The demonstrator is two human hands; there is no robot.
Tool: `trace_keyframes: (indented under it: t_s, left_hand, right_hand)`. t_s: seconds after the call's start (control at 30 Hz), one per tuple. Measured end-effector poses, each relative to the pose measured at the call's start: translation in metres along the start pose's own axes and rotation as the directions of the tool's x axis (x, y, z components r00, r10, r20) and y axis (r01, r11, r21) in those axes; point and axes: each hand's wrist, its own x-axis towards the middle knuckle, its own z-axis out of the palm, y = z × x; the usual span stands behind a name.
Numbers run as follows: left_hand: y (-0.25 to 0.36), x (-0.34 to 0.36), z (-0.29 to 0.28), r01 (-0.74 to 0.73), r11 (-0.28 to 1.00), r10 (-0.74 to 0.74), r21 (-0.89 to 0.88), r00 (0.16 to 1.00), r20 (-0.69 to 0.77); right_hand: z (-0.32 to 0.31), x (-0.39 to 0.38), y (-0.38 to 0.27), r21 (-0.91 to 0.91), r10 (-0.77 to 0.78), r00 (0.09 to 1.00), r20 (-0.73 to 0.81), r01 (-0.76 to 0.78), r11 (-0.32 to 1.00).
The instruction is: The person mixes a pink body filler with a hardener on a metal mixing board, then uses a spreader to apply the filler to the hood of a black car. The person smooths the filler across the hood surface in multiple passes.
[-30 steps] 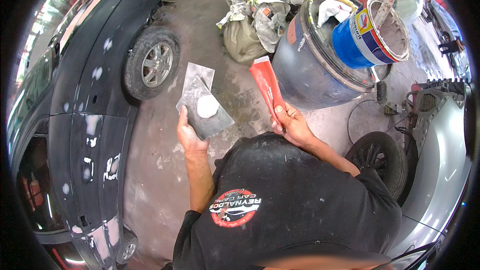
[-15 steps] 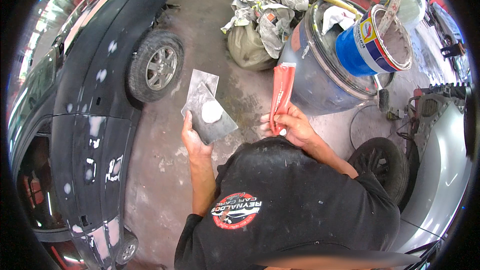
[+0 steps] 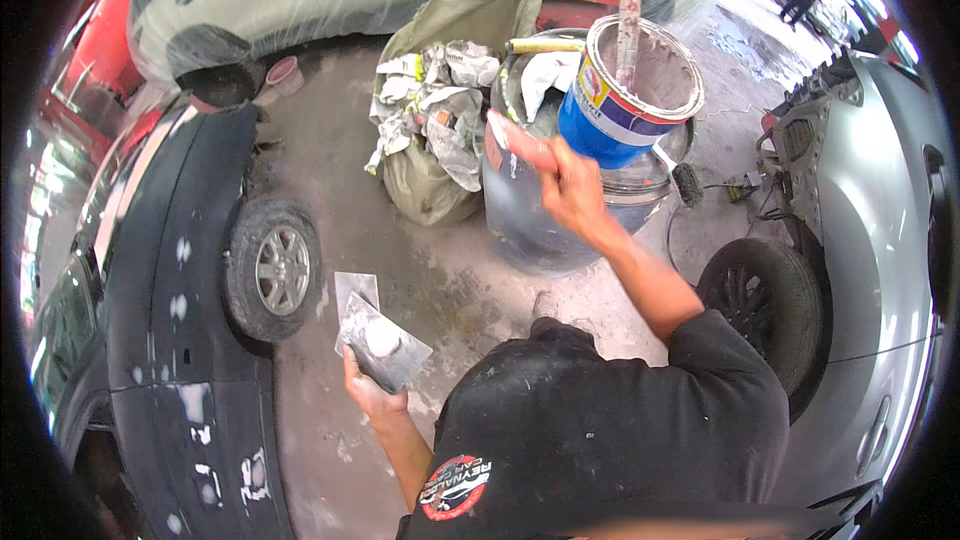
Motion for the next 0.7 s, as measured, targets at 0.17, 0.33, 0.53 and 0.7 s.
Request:
trace_keyframes:
  t_s: [0.17, 0.33, 0.53, 0.7]
  left_hand:
    - [-0.002, -0.001, 0.005, 0.035, 0.999, -0.035, 0.013, 0.999, 0.036]
    - [-0.003, -0.008, 0.008, 0.006, 1.0, -0.004, -0.023, 0.997, 0.079]
    - [0.0, -0.011, -0.004, -0.019, 0.999, 0.019, -0.027, 1.0, 0.022]
    - [0.003, -0.014, -0.01, -0.021, 0.999, 0.021, -0.046, 1.0, 0.012]
  right_hand:
    - [0.019, 0.044, 0.037, -0.295, -0.288, 0.958, -0.004, 0.274, 0.916]
    - [0.042, 0.04, 0.046, -0.343, -0.263, 0.964, -0.036, 0.235, 0.909]
    - [0.052, 0.057, 0.059, -0.263, -0.246, 0.949, -0.198, 0.191, 0.946]
    - [0.044, 0.063, 0.038, -0.125, -0.139, 0.943, -0.302, 0.105, 0.987]
